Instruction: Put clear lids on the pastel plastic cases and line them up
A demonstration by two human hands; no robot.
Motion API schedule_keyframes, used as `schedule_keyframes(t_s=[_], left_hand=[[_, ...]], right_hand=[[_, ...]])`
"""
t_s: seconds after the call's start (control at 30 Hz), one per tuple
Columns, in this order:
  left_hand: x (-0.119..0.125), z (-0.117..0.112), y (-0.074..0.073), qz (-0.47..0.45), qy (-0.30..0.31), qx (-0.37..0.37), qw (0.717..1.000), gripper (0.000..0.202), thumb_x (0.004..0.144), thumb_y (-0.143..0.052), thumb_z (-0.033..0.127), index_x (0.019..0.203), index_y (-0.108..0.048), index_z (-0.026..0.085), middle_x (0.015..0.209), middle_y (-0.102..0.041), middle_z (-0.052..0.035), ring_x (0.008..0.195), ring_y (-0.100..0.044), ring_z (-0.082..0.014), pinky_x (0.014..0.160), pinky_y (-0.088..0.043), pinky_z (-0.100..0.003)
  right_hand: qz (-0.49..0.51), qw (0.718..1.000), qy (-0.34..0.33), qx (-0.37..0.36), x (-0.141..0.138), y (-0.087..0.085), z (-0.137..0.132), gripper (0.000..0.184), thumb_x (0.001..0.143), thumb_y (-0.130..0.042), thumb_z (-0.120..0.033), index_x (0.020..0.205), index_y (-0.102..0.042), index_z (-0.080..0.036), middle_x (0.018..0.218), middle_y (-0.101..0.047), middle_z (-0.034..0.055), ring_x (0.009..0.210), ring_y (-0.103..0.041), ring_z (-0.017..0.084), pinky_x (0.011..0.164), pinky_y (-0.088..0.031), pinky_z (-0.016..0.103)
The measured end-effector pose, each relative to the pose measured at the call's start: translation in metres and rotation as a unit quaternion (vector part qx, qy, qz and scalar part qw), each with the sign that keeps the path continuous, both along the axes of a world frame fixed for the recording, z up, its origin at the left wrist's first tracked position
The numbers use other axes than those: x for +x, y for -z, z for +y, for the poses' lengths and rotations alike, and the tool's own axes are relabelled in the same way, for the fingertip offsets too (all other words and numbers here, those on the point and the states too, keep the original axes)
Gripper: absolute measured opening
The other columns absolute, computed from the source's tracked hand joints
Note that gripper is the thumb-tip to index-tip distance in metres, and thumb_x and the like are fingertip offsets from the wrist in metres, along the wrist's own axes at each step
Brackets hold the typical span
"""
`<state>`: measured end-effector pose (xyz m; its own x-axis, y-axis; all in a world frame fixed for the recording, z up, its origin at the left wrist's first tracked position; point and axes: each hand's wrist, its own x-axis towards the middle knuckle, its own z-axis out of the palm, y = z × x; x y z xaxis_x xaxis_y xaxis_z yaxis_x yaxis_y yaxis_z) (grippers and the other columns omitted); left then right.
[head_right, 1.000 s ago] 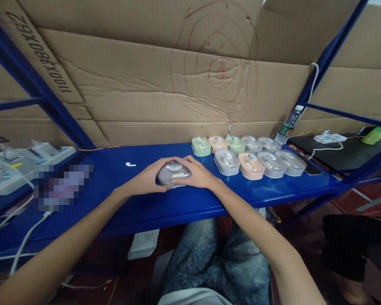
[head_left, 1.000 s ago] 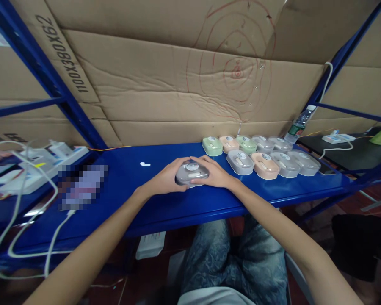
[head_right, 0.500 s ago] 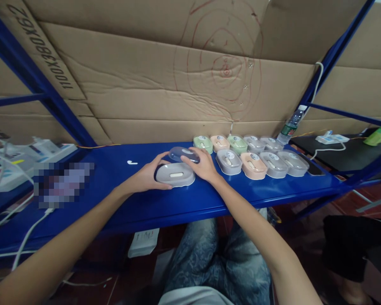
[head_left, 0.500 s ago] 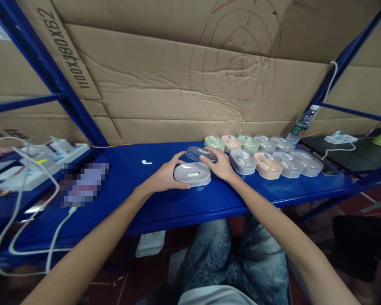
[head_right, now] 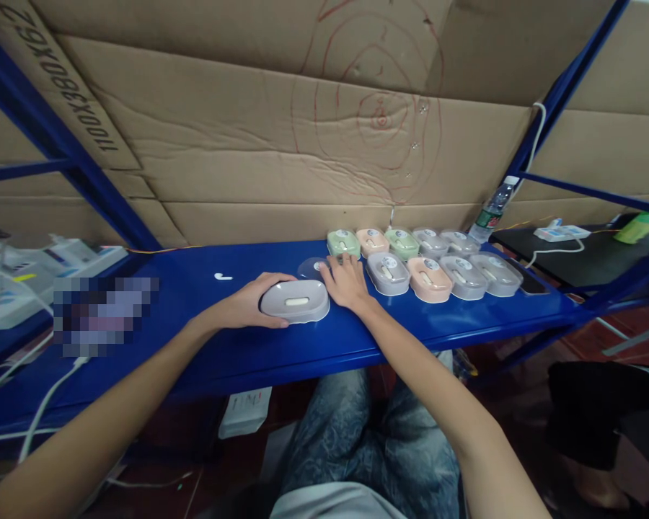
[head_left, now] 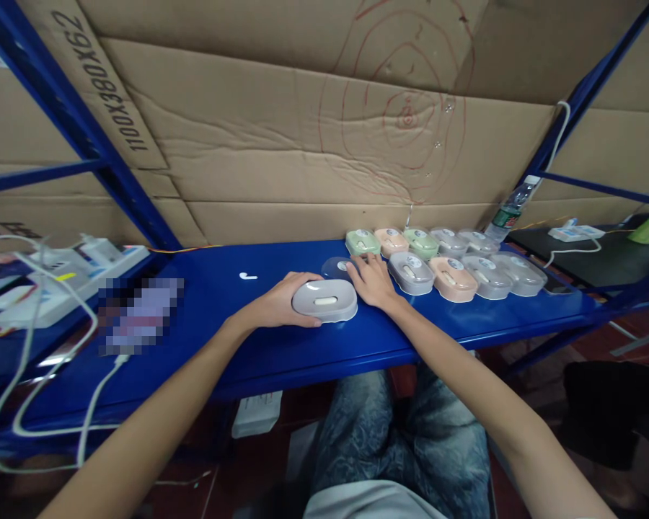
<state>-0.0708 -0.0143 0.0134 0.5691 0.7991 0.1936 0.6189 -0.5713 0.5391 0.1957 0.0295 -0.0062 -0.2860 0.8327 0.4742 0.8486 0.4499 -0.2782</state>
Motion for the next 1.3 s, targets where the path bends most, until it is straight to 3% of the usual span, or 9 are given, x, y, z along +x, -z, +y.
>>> schedule_keyframes(t_s=[0.13, 0.2, 0.27, 0.37, 0.57, 0.77, 0.93, 1.07, 1.3], left_hand=[[0.000, 0.001, 0.006, -0.015, -0.013, 0.008, 1.000, 0.096, 0.069, -0.089, 0.063, 0.150, -0.052, 0.028, 0.141, -0.059, -0.0105, 0.131, -0.053, -0.0358, 0.116, -0.042, -0.054], [0.000, 0.001, 0.008, -0.021, -0.012, 0.015, 1.000, 0.099, 0.069, -0.089, 0.063, 0.153, -0.048, 0.028, 0.144, -0.057, -0.0111, 0.133, -0.052, -0.0363, 0.117, -0.041, -0.055], [0.000, 0.000, 0.009, -0.023, -0.010, 0.016, 1.000, 0.102, 0.069, -0.089, 0.061, 0.155, -0.046, 0.028, 0.148, -0.055, -0.0120, 0.135, -0.050, -0.0373, 0.118, -0.040, -0.056], [0.001, -0.001, 0.009, -0.025, -0.014, 0.007, 1.000, 0.103, 0.069, -0.090, 0.056, 0.156, -0.044, 0.027, 0.149, -0.053, -0.0136, 0.136, -0.050, -0.0383, 0.119, -0.039, -0.058], [0.004, -0.004, 0.008, -0.023, -0.031, 0.019, 0.999, 0.102, 0.066, -0.090, 0.049, 0.154, -0.045, 0.025, 0.144, -0.054, -0.0138, 0.134, -0.052, -0.0387, 0.118, -0.041, -0.057], [0.005, -0.005, 0.006, -0.008, -0.057, 0.014, 0.998, 0.108, 0.065, -0.091, 0.055, 0.156, -0.041, 0.024, 0.138, -0.055, -0.0137, 0.130, -0.053, -0.0391, 0.113, -0.044, -0.057], [0.005, -0.007, 0.005, -0.039, -0.065, 0.006, 0.997, 0.125, 0.060, -0.094, 0.062, 0.162, -0.028, 0.030, 0.156, -0.046, -0.0156, 0.138, -0.050, -0.0415, 0.115, -0.042, -0.058], [0.006, -0.007, 0.005, -0.075, -0.070, 0.000, 0.995, 0.133, 0.056, -0.097, 0.060, 0.163, -0.026, 0.029, 0.157, -0.048, -0.0162, 0.141, -0.049, -0.0424, 0.117, -0.039, -0.058], [-0.005, -0.002, 0.001, -0.022, -0.019, 0.002, 1.000, 0.112, 0.064, -0.093, 0.060, 0.157, -0.040, 0.027, 0.135, -0.062, -0.0103, 0.129, -0.053, -0.0401, 0.114, -0.039, -0.057]], right_hand=[[0.071, 0.982, -0.168, 0.049, 0.003, -0.007, -0.013, 0.054, 0.109, -0.041, -0.054, 0.143, -0.062, -0.018, 0.137, -0.063, 0.0149, 0.132, -0.054, 0.029, 0.117, -0.040, 0.048], [0.042, 0.966, -0.250, 0.051, 0.001, -0.009, -0.020, 0.058, 0.103, -0.053, -0.062, 0.143, -0.062, -0.020, 0.134, -0.064, 0.0137, 0.127, -0.056, 0.030, 0.114, -0.043, 0.049], [-0.006, 0.959, -0.279, 0.054, -0.002, -0.009, -0.025, 0.068, 0.093, -0.064, -0.070, 0.142, -0.064, -0.022, 0.130, -0.065, 0.0136, 0.122, -0.056, 0.032, 0.110, -0.044, 0.052], [-0.057, 0.955, -0.284, 0.064, -0.006, -0.007, -0.027, 0.078, 0.085, -0.071, -0.076, 0.141, -0.065, -0.022, 0.123, -0.067, 0.0143, 0.117, -0.054, 0.035, 0.106, -0.045, 0.054], [-0.060, 0.953, -0.289, 0.063, -0.007, -0.006, -0.026, 0.078, 0.087, -0.069, -0.075, 0.141, -0.065, -0.018, 0.123, -0.066, 0.0159, 0.117, -0.053, 0.035, 0.106, -0.046, 0.052], [-0.003, 0.961, -0.273, 0.032, -0.009, -0.008, -0.026, 0.071, 0.090, -0.071, -0.068, 0.138, -0.066, -0.016, 0.120, -0.070, 0.0143, 0.115, -0.056, 0.032, 0.106, -0.047, 0.050], [0.052, 0.967, -0.249, 0.015, -0.010, -0.009, -0.026, 0.059, 0.092, -0.071, -0.065, 0.132, -0.069, -0.021, 0.118, -0.072, 0.0115, 0.113, -0.060, 0.031, 0.104, -0.049, 0.050], [0.141, 0.960, -0.240, 0.030, -0.005, -0.011, -0.023, 0.052, 0.097, -0.064, -0.065, 0.126, -0.071, -0.022, 0.121, -0.074, 0.0101, 0.113, -0.063, 0.029, 0.104, -0.049, 0.049], [0.261, 0.945, -0.199, 0.013, 0.004, -0.009, -0.013, 0.057, 0.101, -0.047, -0.072, 0.113, -0.077, -0.025, 0.117, -0.078, 0.0067, 0.114, -0.068, 0.029, 0.106, -0.049, 0.048]])
